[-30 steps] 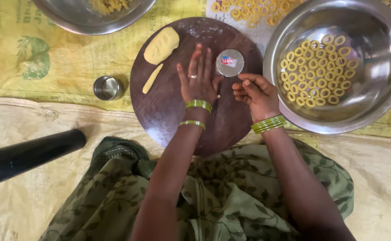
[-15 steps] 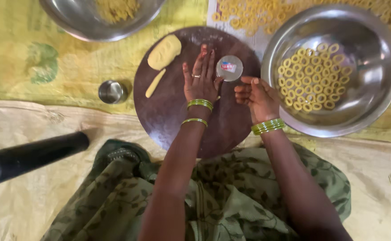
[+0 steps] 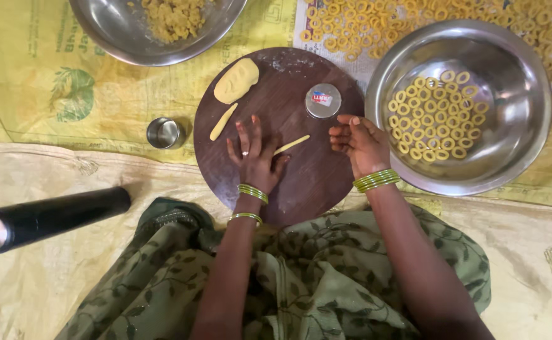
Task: The person rolls small pieces of dough into thin strips on a wooden board, then joins the ends to form rings. The rings are placed into a metal bowl, and additional rings are arranged in the bowl.
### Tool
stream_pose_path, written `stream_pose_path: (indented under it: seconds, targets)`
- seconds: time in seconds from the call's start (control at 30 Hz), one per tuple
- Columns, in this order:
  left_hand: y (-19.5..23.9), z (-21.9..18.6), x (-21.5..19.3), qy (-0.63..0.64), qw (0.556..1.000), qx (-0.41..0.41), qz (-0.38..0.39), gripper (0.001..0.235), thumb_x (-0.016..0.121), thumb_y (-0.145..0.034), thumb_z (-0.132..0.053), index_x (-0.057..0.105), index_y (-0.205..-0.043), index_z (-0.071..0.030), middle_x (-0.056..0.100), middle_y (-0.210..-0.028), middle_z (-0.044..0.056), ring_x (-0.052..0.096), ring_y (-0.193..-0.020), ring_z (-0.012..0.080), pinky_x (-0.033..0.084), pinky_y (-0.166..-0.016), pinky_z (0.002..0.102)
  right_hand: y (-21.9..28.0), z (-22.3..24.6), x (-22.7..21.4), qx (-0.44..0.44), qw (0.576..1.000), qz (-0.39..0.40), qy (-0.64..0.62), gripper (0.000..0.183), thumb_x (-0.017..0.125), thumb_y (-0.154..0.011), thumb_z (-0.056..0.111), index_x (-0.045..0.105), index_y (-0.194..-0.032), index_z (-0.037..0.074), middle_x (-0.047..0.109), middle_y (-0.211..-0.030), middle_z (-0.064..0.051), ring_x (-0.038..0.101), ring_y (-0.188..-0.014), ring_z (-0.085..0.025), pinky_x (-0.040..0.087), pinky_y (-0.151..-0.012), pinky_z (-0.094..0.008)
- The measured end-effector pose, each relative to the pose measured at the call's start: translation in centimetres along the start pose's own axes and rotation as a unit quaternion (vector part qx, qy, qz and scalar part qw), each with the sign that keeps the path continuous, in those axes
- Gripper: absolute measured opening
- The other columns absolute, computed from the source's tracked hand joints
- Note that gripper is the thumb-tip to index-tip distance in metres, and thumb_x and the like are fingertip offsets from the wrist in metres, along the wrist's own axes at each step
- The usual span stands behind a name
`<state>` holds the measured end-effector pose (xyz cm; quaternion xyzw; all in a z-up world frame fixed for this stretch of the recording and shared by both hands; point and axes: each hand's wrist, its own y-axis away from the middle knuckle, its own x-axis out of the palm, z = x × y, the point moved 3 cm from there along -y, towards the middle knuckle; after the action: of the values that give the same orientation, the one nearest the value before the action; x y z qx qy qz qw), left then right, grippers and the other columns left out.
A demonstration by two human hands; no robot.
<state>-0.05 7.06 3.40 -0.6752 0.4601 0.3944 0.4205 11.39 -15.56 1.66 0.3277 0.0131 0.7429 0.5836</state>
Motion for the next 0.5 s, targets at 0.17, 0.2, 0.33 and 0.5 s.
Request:
stream_pose_path:
  seconds: [0.17, 0.2, 0.33, 0.5]
  targets:
    - [0.6, 0.5, 0.4, 0.004, 0.998, -0.01, -0.068, 0.013, 0.086, -0.081, -0.026, 0.081, -0.093, -0.024, 0.043, -0.164, 0.005, 0.018, -0.159, 0.0336, 0.01, -0.124, 0.063, -0.2, -0.2, -0.8, 0.007, 1.0, -0.004, 0.013, 0.033, 0.065, -0.102, 0.03, 0.067, -0.118, 0.002, 0.075, -0.096, -0.013, 0.071, -0.082, -0.02, 0.06, -0.077, -0.035]
    - [0.5, 0.8, 0.2, 0.009, 0.997, 0.003, -0.074, 0.013, 0.086, -0.08, -0.025, 0.081, -0.092, -0.023, 0.044, -0.163, 0.005, 0.019, -0.158, 0.0343, 0.011, -0.123, 0.063, -0.3, -0.2, -0.9, 0.007, 1.0, -0.009, 0.01, 0.032, 0.065, -0.102, 0.029, 0.068, -0.118, 0.002, 0.074, -0.096, -0.013, 0.071, -0.081, -0.02, 0.06, -0.076, -0.035]
    - [1.4, 3.1, -0.7, -0.028, 0.999, -0.001, -0.026, 0.013, 0.084, -0.08, -0.019, 0.08, -0.092, -0.022, 0.046, -0.161, 0.005, 0.023, -0.157, 0.0349, 0.014, -0.122, 0.062, -0.3, -0.3, -1.3, -0.007, 1.0, 0.007, -0.017, 0.029, 0.065, -0.102, 0.026, 0.069, -0.119, 0.003, 0.075, -0.097, -0.013, 0.071, -0.081, -0.02, 0.06, -0.077, -0.035]
    - [2.8, 3.3, -1.0, -0.114, 0.992, 0.017, -0.042, 0.042, 0.073, -0.094, -0.021, 0.069, -0.136, -0.021, 0.048, -0.16, -0.002, 0.026, -0.159, 0.0224, 0.015, -0.124, 0.06, -0.3, -0.6, -1.1, -0.005, 1.0, 0.002, 0.0, 0.029, 0.067, -0.101, 0.024, 0.069, -0.119, 0.002, 0.075, -0.095, -0.013, 0.072, -0.081, -0.021, 0.06, -0.075, -0.035]
